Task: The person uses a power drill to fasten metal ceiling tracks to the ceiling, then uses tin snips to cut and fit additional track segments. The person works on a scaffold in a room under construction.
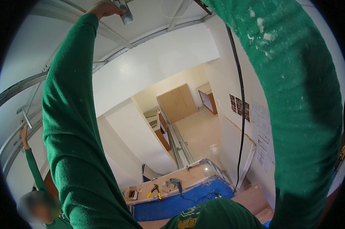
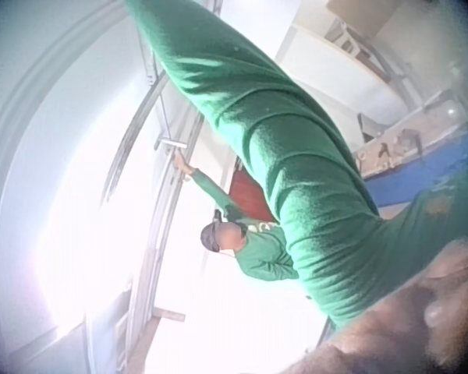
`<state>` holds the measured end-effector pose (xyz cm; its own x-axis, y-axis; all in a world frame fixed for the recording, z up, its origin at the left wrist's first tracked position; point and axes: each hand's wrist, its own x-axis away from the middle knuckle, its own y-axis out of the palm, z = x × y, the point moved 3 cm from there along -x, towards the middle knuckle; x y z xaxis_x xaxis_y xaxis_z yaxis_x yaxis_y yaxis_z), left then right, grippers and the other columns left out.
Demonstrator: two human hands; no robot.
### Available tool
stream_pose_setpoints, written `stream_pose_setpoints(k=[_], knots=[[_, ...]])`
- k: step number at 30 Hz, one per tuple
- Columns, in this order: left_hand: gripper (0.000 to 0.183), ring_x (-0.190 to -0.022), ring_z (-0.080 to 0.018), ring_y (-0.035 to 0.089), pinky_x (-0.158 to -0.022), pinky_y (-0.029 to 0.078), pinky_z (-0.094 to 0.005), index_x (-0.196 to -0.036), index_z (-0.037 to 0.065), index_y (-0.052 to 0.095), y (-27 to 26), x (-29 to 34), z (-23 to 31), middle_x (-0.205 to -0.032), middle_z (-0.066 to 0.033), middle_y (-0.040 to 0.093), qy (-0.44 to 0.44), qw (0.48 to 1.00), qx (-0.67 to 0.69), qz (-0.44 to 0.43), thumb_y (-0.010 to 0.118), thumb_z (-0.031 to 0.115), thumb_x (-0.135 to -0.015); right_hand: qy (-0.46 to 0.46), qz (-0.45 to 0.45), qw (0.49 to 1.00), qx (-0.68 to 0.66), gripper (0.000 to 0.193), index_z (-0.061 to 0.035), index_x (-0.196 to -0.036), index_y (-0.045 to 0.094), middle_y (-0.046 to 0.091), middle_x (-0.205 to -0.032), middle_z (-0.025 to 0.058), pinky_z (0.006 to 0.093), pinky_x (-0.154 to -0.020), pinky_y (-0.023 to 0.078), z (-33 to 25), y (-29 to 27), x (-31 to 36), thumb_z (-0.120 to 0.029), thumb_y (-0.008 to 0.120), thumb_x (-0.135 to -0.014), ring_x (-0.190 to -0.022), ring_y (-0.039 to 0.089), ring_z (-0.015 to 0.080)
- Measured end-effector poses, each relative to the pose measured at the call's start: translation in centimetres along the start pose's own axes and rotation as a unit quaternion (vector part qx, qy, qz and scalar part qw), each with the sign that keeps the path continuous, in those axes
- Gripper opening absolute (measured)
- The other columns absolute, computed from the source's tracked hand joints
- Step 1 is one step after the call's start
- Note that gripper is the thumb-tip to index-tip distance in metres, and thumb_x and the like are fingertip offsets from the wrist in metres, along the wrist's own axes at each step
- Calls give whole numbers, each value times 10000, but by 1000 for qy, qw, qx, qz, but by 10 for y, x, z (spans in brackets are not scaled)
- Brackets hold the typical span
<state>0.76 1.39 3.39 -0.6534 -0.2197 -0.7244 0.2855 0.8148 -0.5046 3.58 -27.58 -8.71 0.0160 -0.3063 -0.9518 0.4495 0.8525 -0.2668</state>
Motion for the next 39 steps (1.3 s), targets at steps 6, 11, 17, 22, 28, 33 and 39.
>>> stream_pose_setpoints(k=[6, 11, 17, 22, 28, 33, 39], knots=[[739, -1126, -293, 665, -952, 525, -419, -1217, 83, 723, 1, -3, 3, -1221, -155, 719, -25, 998, 50, -7, 906, 556, -679, 1, 20, 1000, 6, 232, -18, -992, 799, 768, -972, 172, 366, -747, 591, 3, 4, -2, -171, 729, -832, -859, 757, 249], [772, -1099, -298, 660, -952, 518, -423, -1242, 64, 702, 3, -3, -11, -1204, -156, 716, -11, 999, 36, 9, 926, 528, -668, 115, -230, 966, 3, 243, 0, -999, 791, 764, -969, 180, 375, -737, 590, -5, -3, -60, -168, 735, -833, -852, 754, 266], [761, -1045, -292, 659, -937, 516, -429, -1212, 53, 704, 4, -15, -18, -1147, -148, 723, -15, 999, -1, 47, 930, 530, -664, 12, 38, 997, -67, 238, 6, -976, 788, 759, -912, 182, 384, -693, 585, 8, -1, 5, -175, 733, -830, -785, 743, 267], [747, -971, -272, 672, -870, 536, -413, -1099, 35, 740, 11, -22, -28, -1052, -121, 736, -21, 992, 108, -55, 899, 615, -655, -9, -49, 996, -68, 211, 9, -923, 780, 747, -841, 179, 395, -637, 576, 12, -2, -6, -172, 725, -829, -684, 713, 264], [703, -943, -247, 682, -823, 545, -400, -1076, 45, 761, 0, -2, 1, -1024, -116, 741, -100, 995, 5, -16, 901, 596, -663, -44, -51, 993, -97, 207, -7, -908, 772, 743, -852, 159, 412, -641, 568, 8, -3, -18, -198, 707, -863, -711, 698, 255], [796, -985, -252, 684, -856, 541, -415, -1140, 28, 748, -4, -2, -11, -1084, -139, 744, -24, 999, 37, 3, 886, 639, -649, 161, -301, 938, -60, 232, -1, -951, 764, 737, -875, 154, 425, -674, 566, -3, -15, -66, -213, 686, -898, -750, 692, 253], [835, -1023, -277, 688, -870, 543, -412, -1165, 9, 741, -1, -3, 14, -1133, -164, 737, -102, 995, -15, -2, 887, 644, -643, 73, -183, 980, -21, 233, -7, -968, 770, 739, -878, 150, 428, -679, 564, 8, 10, -44, -209, 672, -907, -758, 696, 265]])
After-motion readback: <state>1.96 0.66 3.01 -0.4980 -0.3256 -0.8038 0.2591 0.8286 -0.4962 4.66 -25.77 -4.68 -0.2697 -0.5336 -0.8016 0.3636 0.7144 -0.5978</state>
